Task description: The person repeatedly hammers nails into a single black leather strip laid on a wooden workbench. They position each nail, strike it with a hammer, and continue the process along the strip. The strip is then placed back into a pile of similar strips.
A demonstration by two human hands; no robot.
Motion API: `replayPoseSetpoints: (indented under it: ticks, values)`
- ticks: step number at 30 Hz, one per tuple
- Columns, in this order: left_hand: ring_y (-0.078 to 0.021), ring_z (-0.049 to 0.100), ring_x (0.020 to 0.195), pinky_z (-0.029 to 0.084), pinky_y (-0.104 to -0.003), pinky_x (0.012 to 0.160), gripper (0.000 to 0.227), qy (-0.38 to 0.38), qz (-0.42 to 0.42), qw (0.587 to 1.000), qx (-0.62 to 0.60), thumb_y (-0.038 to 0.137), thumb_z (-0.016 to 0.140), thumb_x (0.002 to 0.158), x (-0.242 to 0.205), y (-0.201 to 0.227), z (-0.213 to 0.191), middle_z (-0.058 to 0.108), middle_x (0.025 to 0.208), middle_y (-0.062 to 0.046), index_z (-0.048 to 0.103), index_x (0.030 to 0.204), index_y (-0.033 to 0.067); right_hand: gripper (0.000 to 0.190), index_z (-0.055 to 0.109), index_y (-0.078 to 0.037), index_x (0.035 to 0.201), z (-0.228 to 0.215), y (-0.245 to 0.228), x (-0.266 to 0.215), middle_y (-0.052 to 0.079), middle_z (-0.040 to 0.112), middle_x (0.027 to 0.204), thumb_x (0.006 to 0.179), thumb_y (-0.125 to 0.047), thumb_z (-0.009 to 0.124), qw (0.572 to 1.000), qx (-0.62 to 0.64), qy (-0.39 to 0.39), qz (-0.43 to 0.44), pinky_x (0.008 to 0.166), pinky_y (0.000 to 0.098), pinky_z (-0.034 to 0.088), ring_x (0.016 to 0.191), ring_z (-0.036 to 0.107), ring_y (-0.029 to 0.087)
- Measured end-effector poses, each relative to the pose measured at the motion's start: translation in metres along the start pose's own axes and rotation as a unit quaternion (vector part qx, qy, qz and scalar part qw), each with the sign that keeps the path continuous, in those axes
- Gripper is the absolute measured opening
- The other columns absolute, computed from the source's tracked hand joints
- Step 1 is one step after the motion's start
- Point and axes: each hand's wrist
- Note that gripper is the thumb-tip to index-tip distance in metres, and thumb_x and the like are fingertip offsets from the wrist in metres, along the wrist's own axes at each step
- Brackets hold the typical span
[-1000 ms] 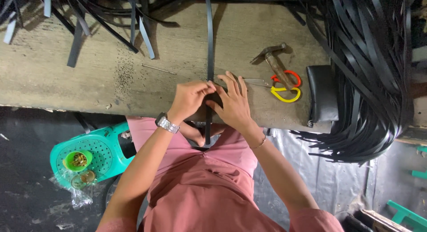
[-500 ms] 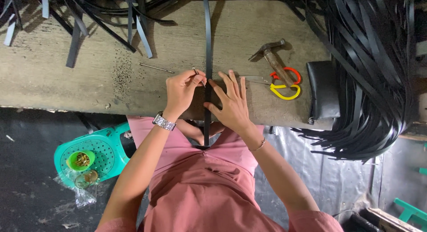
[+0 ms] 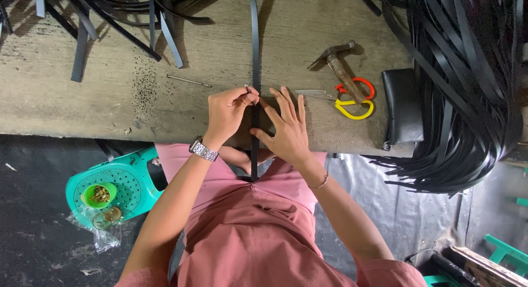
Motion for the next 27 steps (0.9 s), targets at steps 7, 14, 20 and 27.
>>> replayPoseSetpoints:
  ticks: [7, 14, 20, 27]
  values:
    - [-0.0235, 0.077, 0.073, 0.061, -0.031, 0.063, 0.005, 0.008, 0.015, 1.0, 0.002, 0.004, 0.076, 0.095, 0.001, -0.004, 0.002, 0.077, 0.075, -0.011, 0.08, 0.091, 0.0045, 0.069, 0.065, -0.013, 0.134, -0.002, -0.002, 0.001, 0.011, 0.043, 0.156, 0.09, -0.065, 0.066, 1.0, -0.004, 0.008, -0.004, 0.126, 0.0584, 0.008, 0.154, 0.029, 0.033]
    - [-0.0298, 0.076, 0.076, 0.059, -0.032, 0.065, 0.008, 0.004, 0.083, 0.996, 0.043, 0.003, 0.078, 0.093, -0.001, -0.01, 0.004, 0.077, 0.077, -0.01, 0.077, 0.085, 0.0058, 0.069, 0.063, -0.012, 0.134, 0.0, -0.001, 0.001, 0.012, 0.043, 0.156, 0.091, -0.065, 0.064, 1.0, -0.007, 0.013, -0.01, 0.126, 0.0592, 0.009, 0.154, 0.03, 0.032]
    - [-0.0304, 0.075, 0.072, 0.059, -0.031, 0.068, 0.013, -0.042, 0.126, 0.99, 0.039, -0.007, 0.075, 0.091, -0.003, -0.005, -0.002, 0.076, 0.076, -0.01, 0.076, 0.085, 0.0038, 0.035, 0.069, -0.011, 0.12, -0.031, 0.053, 0.013, 0.01, 0.06, 0.126, 0.103, -0.04, 0.06, 0.969, -0.108, 0.221, 0.005, 0.11, 0.0469, 0.036, 0.131, 0.052, 0.031]
    - [-0.0343, 0.074, 0.071, 0.06, -0.035, 0.067, 0.016, -0.052, 0.166, 0.983, 0.06, -0.013, 0.071, 0.09, -0.001, -0.001, -0.001, 0.075, 0.077, -0.012, 0.073, 0.081, -0.0002, 0.037, 0.067, -0.009, 0.111, -0.047, 0.179, 0.008, 0.009, 0.061, 0.114, 0.105, -0.046, 0.061, 0.939, -0.298, 0.084, 0.148, 0.077, 0.0455, 0.048, 0.102, 0.062, 0.031]
Point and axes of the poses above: each hand's wrist, its own x-axis towards the middle knuckle, its own z-axis out of the palm, y = z × x
